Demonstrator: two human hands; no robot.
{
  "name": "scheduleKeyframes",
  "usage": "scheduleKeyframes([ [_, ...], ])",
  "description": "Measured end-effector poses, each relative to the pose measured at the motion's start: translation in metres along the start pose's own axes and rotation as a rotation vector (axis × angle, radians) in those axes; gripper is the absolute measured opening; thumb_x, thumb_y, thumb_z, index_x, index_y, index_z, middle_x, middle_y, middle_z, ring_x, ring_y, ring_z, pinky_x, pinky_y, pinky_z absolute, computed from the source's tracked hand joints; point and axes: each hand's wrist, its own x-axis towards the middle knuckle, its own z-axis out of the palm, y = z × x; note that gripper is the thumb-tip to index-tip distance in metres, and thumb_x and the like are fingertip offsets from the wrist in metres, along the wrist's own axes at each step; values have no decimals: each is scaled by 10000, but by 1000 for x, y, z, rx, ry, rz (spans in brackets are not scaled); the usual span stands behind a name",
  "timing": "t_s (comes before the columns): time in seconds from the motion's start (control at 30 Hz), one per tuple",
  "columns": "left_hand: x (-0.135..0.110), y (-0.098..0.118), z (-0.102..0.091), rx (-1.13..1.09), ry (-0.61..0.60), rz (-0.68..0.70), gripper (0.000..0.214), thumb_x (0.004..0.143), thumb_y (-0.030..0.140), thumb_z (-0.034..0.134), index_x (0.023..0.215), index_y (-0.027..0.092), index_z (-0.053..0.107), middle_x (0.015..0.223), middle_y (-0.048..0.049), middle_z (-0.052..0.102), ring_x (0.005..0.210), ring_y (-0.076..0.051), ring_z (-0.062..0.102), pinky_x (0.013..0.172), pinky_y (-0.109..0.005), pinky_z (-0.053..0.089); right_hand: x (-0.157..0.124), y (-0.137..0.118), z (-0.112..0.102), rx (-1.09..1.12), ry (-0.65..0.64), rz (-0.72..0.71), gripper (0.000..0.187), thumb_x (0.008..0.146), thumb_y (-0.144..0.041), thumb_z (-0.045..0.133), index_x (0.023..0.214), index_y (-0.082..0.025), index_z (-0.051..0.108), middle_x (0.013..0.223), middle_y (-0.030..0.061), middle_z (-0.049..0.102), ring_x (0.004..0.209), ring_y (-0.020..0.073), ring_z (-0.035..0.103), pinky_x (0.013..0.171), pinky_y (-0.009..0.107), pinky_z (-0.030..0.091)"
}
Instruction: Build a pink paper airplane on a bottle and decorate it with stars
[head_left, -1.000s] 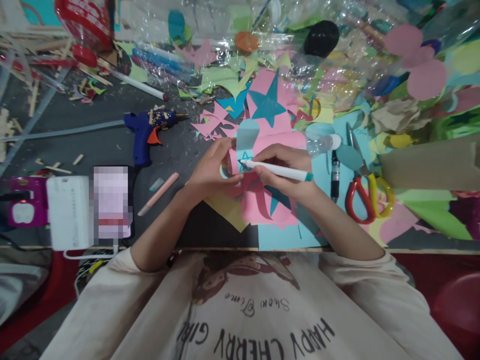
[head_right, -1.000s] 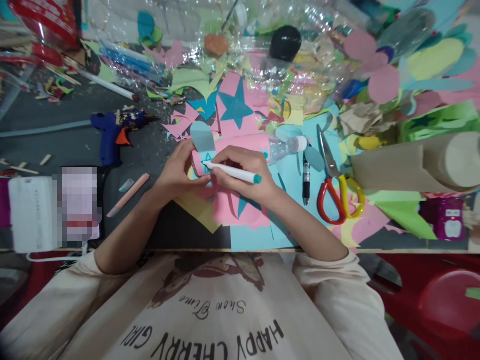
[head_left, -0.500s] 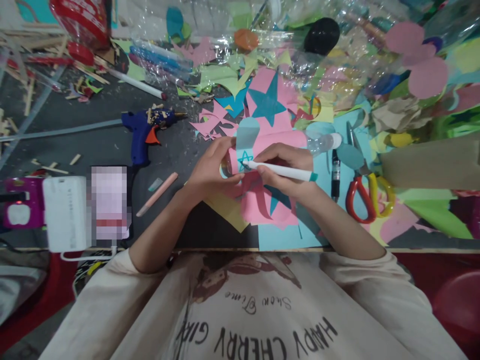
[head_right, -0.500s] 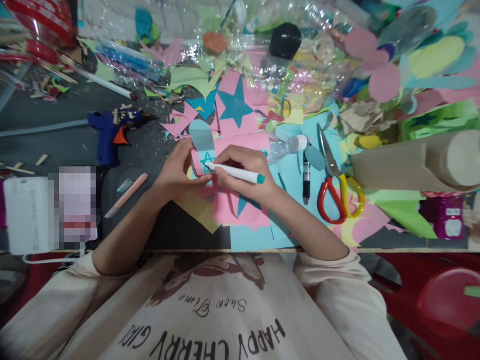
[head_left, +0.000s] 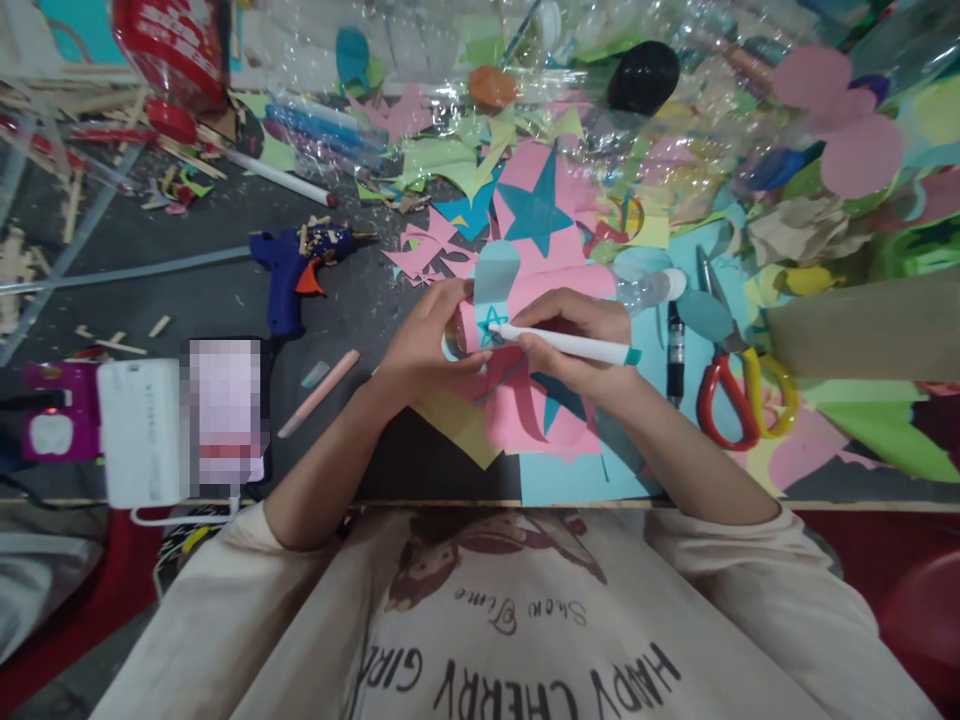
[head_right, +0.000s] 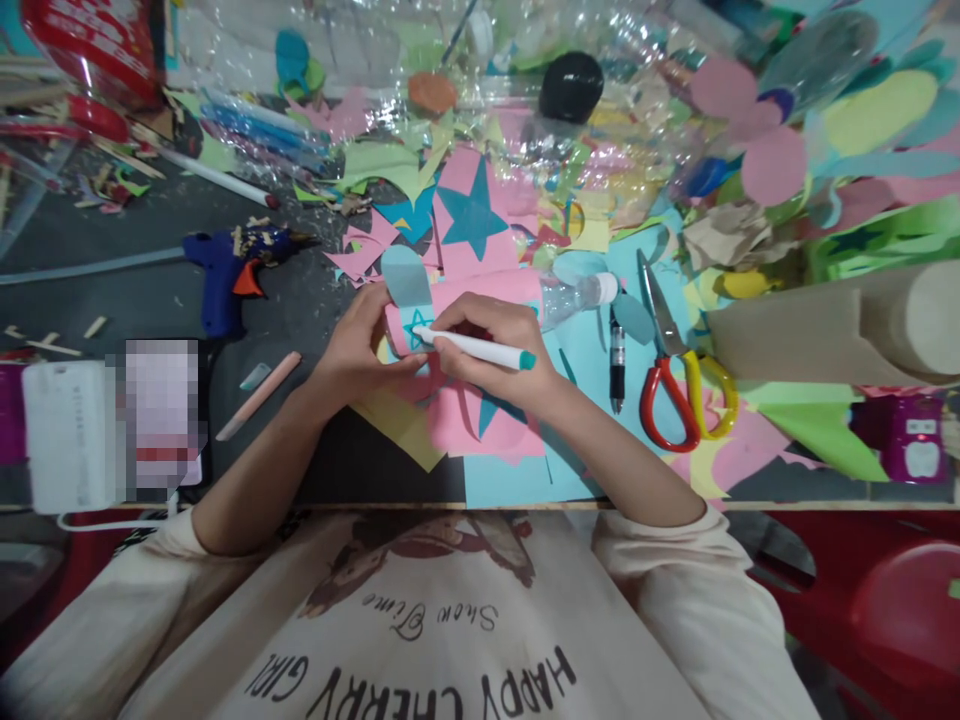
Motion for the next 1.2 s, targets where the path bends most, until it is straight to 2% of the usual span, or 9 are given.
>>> scheduleKeyframes([
  [0.17,0,1,0,-4,-8,-7,700,749,351,759,1378,242,473,1387,-80,569,1279,-303,552,1055,-393,485,-2,4,0,-29,121,-18,236,912,-482,649,823,-266,674,720,16,683,626,167,643,537,308,516],
  [0.37,1,2,-1,24,-7,-15,697,740,351,756,1370,228,485,1378,-82,568,1288,-318,535,1076,-430,464,0,1,1,-20,91,-45,189,915,-420,660,819,-258,672,702,1,684,571,149,606,526,301,484],
  [0.6,0,1,-1,33,-11,-3,697,744,343,751,1373,220,476,1383,-88,564,1309,-312,523,1089,-413,453,0,3,0,-37,85,-87,183,901,-391,675,802,-237,675,696,-12,692,581,122,615,528,257,475],
  [0.8,1,0,-1,37,-14,-14,707,751,393,754,1383,235,479,1385,-83,568,1296,-323,531,1070,-426,461,0,2,-1,-51,79,-15,248,899,-466,658,807,-237,670,708,-5,680,607,130,614,549,267,491],
  [1.2,1,3,-1,15,-11,-32,697,747,390,749,1379,249,490,1391,-88,568,1292,-329,529,1075,-450,460,0,0,-1,-15,67,18,273,868,-505,686,805,-240,670,727,8,685,638,148,624,563,280,499],
])
